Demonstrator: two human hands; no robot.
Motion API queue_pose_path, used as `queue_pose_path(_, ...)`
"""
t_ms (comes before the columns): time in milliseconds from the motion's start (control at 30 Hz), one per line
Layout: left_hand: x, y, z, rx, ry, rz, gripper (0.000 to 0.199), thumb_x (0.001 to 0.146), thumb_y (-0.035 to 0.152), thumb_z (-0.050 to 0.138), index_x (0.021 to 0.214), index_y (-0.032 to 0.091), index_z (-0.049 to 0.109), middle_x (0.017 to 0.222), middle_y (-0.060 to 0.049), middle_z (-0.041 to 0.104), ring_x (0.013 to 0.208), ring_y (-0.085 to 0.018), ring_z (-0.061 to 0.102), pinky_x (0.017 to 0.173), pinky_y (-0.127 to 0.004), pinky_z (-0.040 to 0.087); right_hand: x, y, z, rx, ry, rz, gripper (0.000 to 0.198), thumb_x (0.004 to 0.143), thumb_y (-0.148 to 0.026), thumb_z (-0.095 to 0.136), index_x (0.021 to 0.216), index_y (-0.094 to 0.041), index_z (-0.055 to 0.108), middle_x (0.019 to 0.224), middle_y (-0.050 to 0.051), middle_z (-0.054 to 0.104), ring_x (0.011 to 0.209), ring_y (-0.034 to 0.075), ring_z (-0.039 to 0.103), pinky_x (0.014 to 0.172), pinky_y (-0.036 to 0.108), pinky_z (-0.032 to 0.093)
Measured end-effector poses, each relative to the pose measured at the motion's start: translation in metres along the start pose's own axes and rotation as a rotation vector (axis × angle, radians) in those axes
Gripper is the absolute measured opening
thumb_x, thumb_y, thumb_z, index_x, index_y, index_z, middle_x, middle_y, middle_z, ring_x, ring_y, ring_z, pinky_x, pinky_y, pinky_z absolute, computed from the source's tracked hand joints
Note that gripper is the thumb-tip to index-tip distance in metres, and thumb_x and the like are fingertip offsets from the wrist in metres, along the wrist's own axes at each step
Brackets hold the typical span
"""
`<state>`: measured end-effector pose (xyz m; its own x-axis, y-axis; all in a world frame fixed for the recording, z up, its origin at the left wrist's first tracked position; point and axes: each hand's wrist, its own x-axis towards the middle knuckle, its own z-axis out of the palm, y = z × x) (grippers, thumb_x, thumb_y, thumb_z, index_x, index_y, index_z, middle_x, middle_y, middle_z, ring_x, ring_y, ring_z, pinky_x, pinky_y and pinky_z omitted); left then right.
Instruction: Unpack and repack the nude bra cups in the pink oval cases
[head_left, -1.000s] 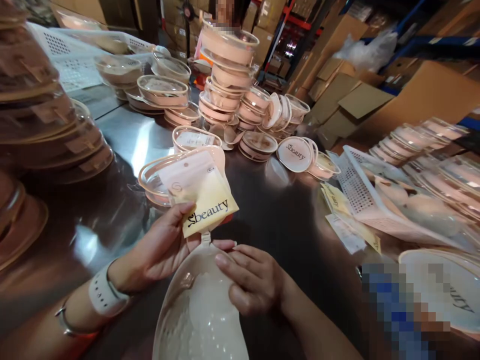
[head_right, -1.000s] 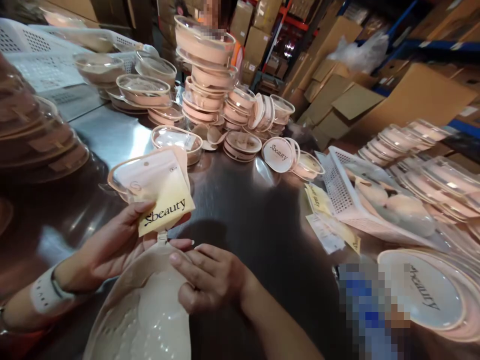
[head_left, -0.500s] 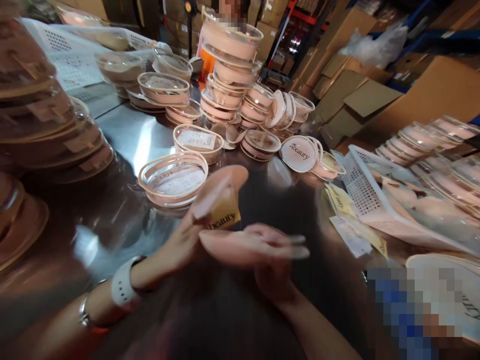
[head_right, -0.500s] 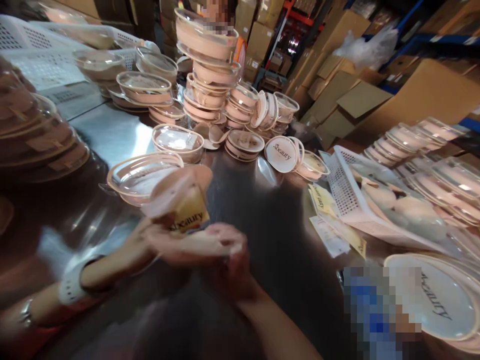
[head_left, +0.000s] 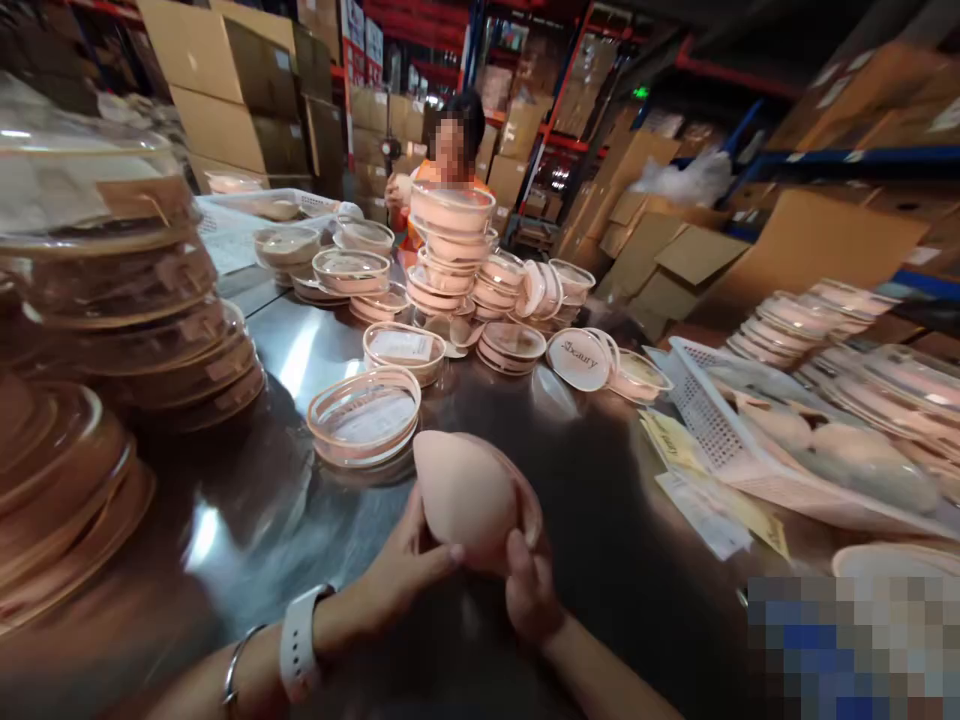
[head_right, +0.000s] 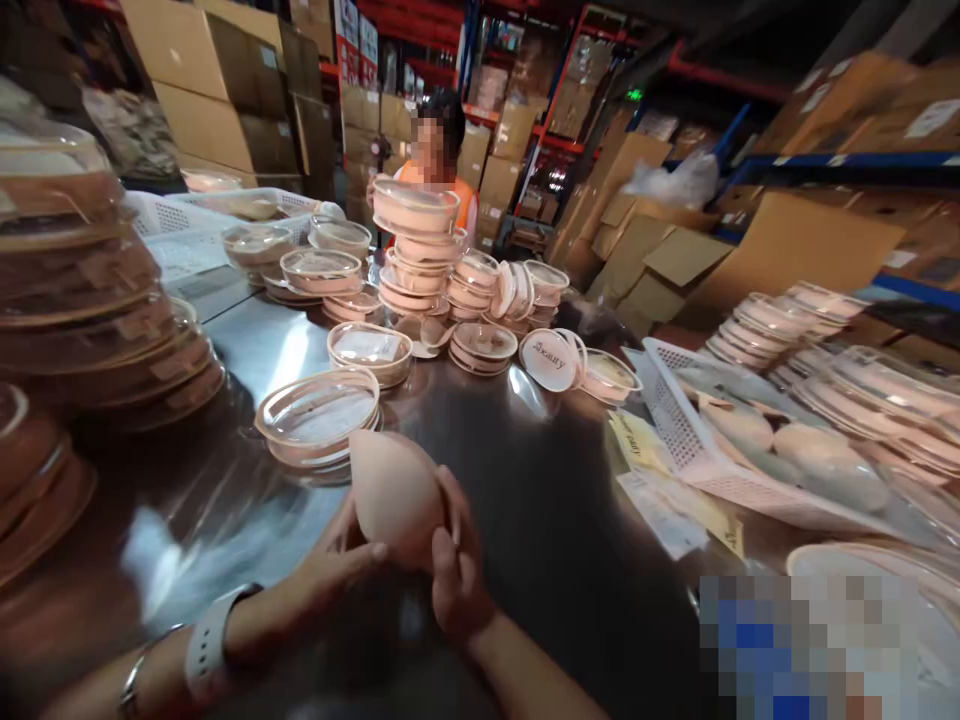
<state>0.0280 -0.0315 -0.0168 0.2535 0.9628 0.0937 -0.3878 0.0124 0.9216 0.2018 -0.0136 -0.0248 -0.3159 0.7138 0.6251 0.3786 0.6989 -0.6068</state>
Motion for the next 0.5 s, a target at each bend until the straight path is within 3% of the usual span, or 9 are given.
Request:
queue_pose_path(67,0.010,-0.008,-0.007,0.089,0.050,-0.024,0.089,0.078,0.043,0.072,0.150,0.019,0.026,0.148,-0.020,0.043,0.135,-0.036,0.044,0.113,-0.053,0.036,0.003,0.012,0.006,0.092,0.040,0.110,0.051,0.100,-0.034,0.040,0.147,-0.018,0.030,0.142,0.018,0.051,0.130,0.027,0.052,0.105,0.043,0.048)
queue_pose_path(100,0.014,-0.013,-0.011,0.230,0.064,-0.006,0.089,0.075,0.040,0.075,0.148,0.017,0.030,0.146,-0.021,0.045,0.135,-0.038,0.043,0.114,-0.056,0.033,0.003,0.017,0.010,0.120,0.030,0.166,0.063,0.094,-0.042,0.054,0.146,-0.017,0.031,0.140,0.019,0.052,0.128,0.029,0.054,0.104,0.043,0.049)
queue_pose_path(167,0.017,-0.021,-0.018,0.579,0.076,0.040,0.084,0.072,0.033,0.074,0.144,0.014,0.036,0.147,-0.023,0.043,0.139,-0.040,0.036,0.118,-0.063,0.020,0.002,0.024,0.017,0.144,0.004,0.288,0.095,0.070,-0.048,0.081,0.145,-0.017,0.030,0.136,0.019,0.054,0.124,0.031,0.057,0.102,0.043,0.050)
queue_pose_path(233,0.017,-0.023,-0.023,0.879,0.013,0.097,0.077,0.072,0.023,0.067,0.143,0.012,0.039,0.147,-0.024,0.044,0.142,-0.041,0.032,0.119,-0.066,0.010,0.002,0.029,0.022,0.195,0.034,0.371,0.105,0.057,-0.045,0.090,0.142,-0.019,0.034,0.131,0.017,0.058,0.119,0.031,0.060,0.099,0.044,0.052)
queue_pose_path(333,0.019,-0.007,-0.031,1.140,-0.067,0.271,0.073,0.072,0.009,0.056,0.143,0.017,0.044,0.147,-0.019,0.047,0.141,-0.037,0.036,0.120,-0.064,0.010,0.010,0.032,0.018,0.472,0.148,0.348,0.078,0.073,-0.049,0.079,0.136,-0.023,0.042,0.123,0.015,0.064,0.107,0.030,0.067,0.085,0.041,0.059)
queue_pose_path(433,0.032,0.022,-0.052,1.114,0.173,0.472,0.057,0.077,0.014,0.061,0.133,0.024,0.057,0.150,-0.012,0.047,0.145,-0.037,0.030,0.121,-0.061,0.005,0.021,0.030,0.006,0.759,0.157,0.401,0.061,0.084,-0.061,0.062,0.132,-0.026,0.049,0.111,0.012,0.070,0.096,0.030,0.071,0.072,0.041,0.061)
queue_pose_path(500,0.042,0.038,-0.073,0.961,0.323,0.522,0.038,0.079,0.024,0.068,0.117,0.026,0.067,0.139,-0.008,0.059,0.145,-0.037,0.030,0.122,-0.058,0.001,0.027,0.029,-0.002,0.812,0.168,0.462,0.063,0.081,-0.067,0.060,0.129,-0.026,0.053,0.105,0.010,0.071,0.097,0.030,0.070,0.074,0.042,0.061)
